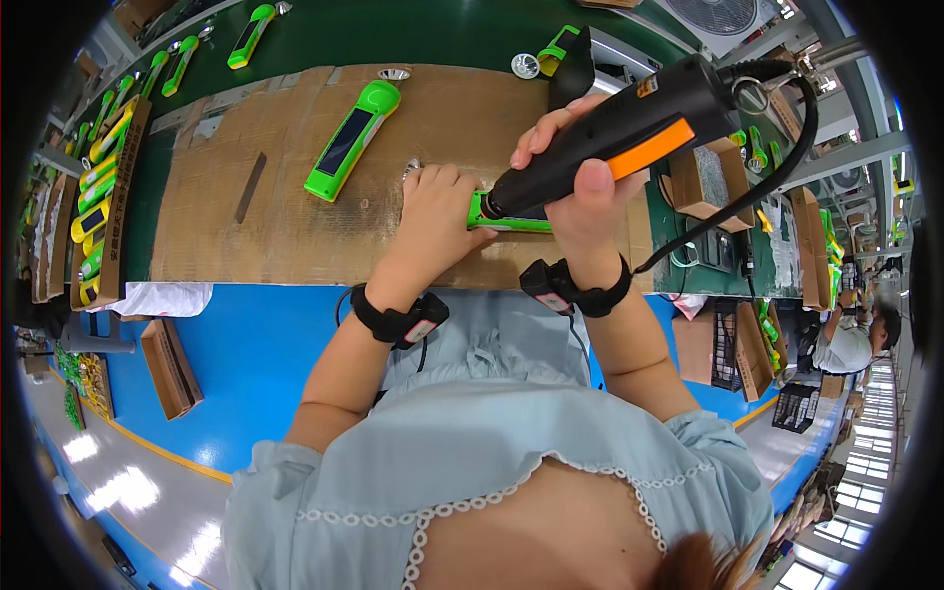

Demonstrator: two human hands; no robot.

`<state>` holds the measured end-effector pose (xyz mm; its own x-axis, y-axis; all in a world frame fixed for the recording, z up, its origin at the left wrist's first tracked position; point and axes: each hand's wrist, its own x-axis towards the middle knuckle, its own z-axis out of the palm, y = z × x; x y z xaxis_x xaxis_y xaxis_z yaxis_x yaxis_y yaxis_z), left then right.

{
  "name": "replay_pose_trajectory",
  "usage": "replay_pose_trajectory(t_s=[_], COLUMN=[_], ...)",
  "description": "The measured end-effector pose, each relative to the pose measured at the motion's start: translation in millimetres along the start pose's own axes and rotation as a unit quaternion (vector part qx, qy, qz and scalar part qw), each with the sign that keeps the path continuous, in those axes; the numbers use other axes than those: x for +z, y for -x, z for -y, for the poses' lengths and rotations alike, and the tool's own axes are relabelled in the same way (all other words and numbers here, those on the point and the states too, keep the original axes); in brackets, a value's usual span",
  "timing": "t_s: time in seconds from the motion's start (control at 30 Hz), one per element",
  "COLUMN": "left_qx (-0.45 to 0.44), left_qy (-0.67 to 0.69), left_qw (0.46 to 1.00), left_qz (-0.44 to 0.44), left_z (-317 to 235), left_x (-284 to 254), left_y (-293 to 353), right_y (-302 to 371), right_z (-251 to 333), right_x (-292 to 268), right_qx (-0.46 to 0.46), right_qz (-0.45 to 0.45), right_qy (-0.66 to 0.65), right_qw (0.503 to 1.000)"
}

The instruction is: Assemble green plastic flashlights on a factory assembly line.

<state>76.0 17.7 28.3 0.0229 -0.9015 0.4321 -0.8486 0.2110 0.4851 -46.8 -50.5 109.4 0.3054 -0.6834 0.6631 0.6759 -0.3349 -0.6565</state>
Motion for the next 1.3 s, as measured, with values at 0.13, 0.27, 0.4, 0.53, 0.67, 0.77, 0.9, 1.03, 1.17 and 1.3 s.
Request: replay_pose_trajectory(t_s=[0.13, 0.27, 0.4, 0.53, 0.67, 0.77, 0.9, 1.03, 1.17, 1.3], left_qx=[0.009, 0.006, 0.014, 0.022, 0.013, 0.000, -0.011, -0.032, -0.016, -0.017], left_qy=[-0.009, -0.007, 0.017, 0.007, -0.004, -0.007, -0.006, -0.049, -0.040, -0.035], left_qw=[1.000, 1.000, 0.999, 0.999, 0.999, 1.000, 1.000, 0.996, 0.998, 0.996], left_qz=[0.000, 0.009, -0.028, -0.041, -0.040, -0.005, 0.019, 0.061, 0.043, 0.085], left_z=[4, 4, 5, 3, 3, 1, 2, -3, -4, -7], left_x=[1, 1, 3, 5, 7, 5, 1, 1, -2, -8], left_y=[0, 1, 0, 0, 0, -2, -5, -3, 1, 0], right_y=[3, 4, 6, 7, 7, 8, 3, -25, -53, -63], right_z=[-9, -9, -13, -15, -17, -18, -2, 49, 89, 80], right_x=[3, 6, 8, 5, 9, 1, 4, -9, -43, -87], right_qx=[0.008, 0.047, 0.047, 0.053, 0.041, 0.020, 0.003, -0.124, -0.176, -0.195], right_qz=[0.006, 0.022, 0.017, 0.033, 0.004, 0.045, 0.019, -0.070, -0.118, -0.150], right_qy=[0.035, 0.034, 0.034, 0.086, 0.119, 0.119, 0.072, -0.007, 0.157, 0.266], right_qw=[0.999, 0.998, 0.998, 0.994, 0.992, 0.992, 0.997, 0.990, 0.965, 0.932])
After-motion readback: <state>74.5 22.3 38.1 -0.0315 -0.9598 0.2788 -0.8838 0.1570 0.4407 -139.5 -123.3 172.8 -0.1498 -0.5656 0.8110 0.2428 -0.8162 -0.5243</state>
